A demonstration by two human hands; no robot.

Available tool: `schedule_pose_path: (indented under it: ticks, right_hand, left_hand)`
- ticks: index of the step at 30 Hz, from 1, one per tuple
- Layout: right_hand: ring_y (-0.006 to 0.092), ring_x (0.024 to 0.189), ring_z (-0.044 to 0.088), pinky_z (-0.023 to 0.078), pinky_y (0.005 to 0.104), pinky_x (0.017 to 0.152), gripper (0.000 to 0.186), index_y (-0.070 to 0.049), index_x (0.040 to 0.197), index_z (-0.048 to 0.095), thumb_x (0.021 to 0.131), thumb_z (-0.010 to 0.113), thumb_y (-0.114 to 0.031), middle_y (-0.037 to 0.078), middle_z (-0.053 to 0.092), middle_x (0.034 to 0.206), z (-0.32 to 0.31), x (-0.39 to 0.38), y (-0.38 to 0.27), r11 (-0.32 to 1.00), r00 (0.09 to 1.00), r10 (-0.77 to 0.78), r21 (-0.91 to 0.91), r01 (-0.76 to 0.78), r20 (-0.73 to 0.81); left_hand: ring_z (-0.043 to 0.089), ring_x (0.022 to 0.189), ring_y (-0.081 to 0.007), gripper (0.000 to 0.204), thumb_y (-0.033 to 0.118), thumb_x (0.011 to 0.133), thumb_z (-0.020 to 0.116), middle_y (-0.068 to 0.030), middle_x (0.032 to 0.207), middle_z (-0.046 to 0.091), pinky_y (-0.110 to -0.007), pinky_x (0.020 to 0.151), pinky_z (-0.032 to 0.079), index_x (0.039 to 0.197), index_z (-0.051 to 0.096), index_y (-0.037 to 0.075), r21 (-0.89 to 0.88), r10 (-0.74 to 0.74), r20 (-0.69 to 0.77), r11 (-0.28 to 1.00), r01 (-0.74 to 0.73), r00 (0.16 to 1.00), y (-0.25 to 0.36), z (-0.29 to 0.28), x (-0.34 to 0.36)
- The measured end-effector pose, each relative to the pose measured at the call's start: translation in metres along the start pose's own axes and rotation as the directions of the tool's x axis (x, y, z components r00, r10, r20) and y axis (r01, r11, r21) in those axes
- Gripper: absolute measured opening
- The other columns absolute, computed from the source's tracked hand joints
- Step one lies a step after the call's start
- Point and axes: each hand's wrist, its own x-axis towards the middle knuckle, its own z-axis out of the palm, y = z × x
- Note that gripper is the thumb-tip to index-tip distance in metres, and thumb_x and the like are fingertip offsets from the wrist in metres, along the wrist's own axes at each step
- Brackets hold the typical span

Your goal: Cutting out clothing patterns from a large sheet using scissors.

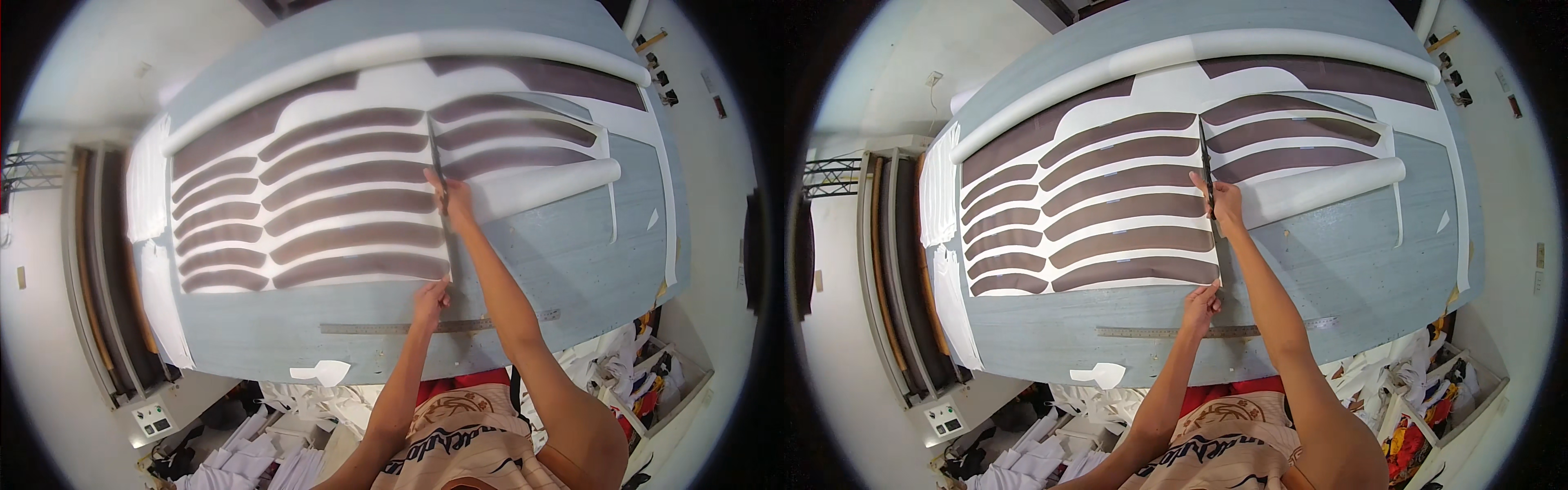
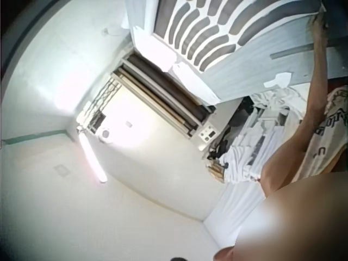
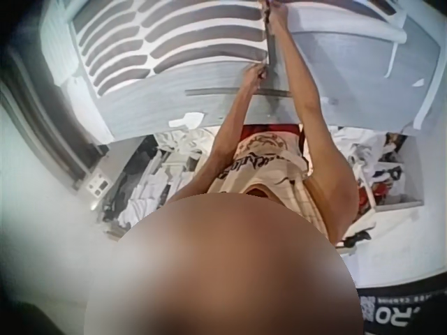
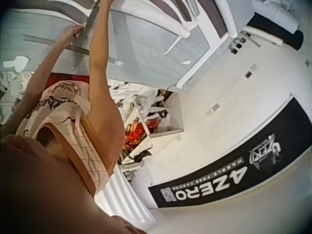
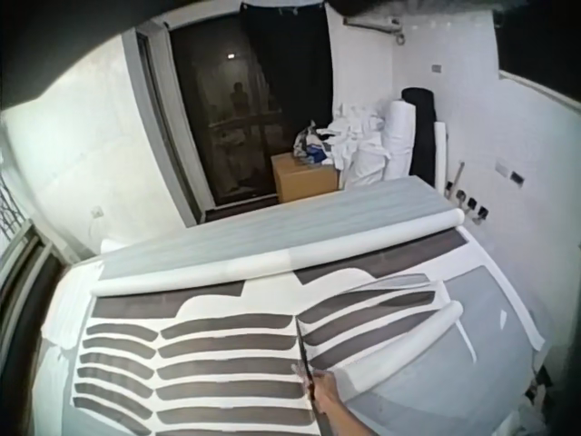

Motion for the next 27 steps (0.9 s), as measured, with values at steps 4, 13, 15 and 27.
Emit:
schedule_pose_path:
  ticks: [4,13,15,27]
  right_hand:
    - [0.0075,0.039,0.047,0.038,0.0250,0.039,0.055,-0.014,0.058,0.050,0.075,0.089,-0.049,-0.004,0.048,0.052,0.008,0.005,-0.006,0.999,1.000,-0.013,0.044,0.013,-0.006]
    - [0.0071,0.041,0.049,0.041,0.0245,0.040,0.053,-0.015,0.060,0.050,0.077,0.088,-0.048,-0.004,0.049,0.053,0.018,0.020,-0.017,0.994,1.000,0.001,0.109,0.001,-0.017]
    - [0.0074,0.041,0.048,0.039,0.0250,0.040,0.054,-0.015,0.059,0.050,0.078,0.087,-0.049,-0.004,0.048,0.053,0.018,0.017,-0.015,0.993,1.000,-0.022,0.115,0.024,-0.015]
    - [0.0086,0.037,0.046,0.031,0.0258,0.037,0.048,-0.010,0.058,0.051,0.087,0.083,-0.034,-0.003,0.048,0.049,-0.103,-0.116,-0.034,0.974,0.973,-0.217,-0.054,0.222,0.078]
  left_hand:
    - [0.048,0.055,-0.0108,0.023,0.026,0.093,0.077,0.0057,0.060,0.041,-0.028,0.054,0.039,0.083,0.065,0.009,0.011,-0.004,-0.040,1.000,0.005,0.999,-0.001,0.000,0.002]
    - [0.048,0.055,-0.0117,0.021,0.026,0.093,0.077,0.0049,0.060,0.042,-0.029,0.054,0.040,0.086,0.067,0.009,0.002,-0.004,-0.036,1.000,0.004,0.999,-0.002,0.000,0.002]
    - [0.048,0.055,-0.0117,0.021,0.026,0.092,0.077,0.0049,0.060,0.042,-0.029,0.053,0.040,0.086,0.067,0.009,-0.013,-0.009,-0.008,1.000,0.009,1.000,-0.003,0.000,0.004]
    - [0.061,0.078,-0.0198,0.075,0.066,0.087,0.066,-0.0046,0.085,0.059,-0.039,0.072,0.053,0.125,0.060,0.002,0.121,-0.140,0.082,0.984,0.129,0.987,-0.002,0.047,-0.002]
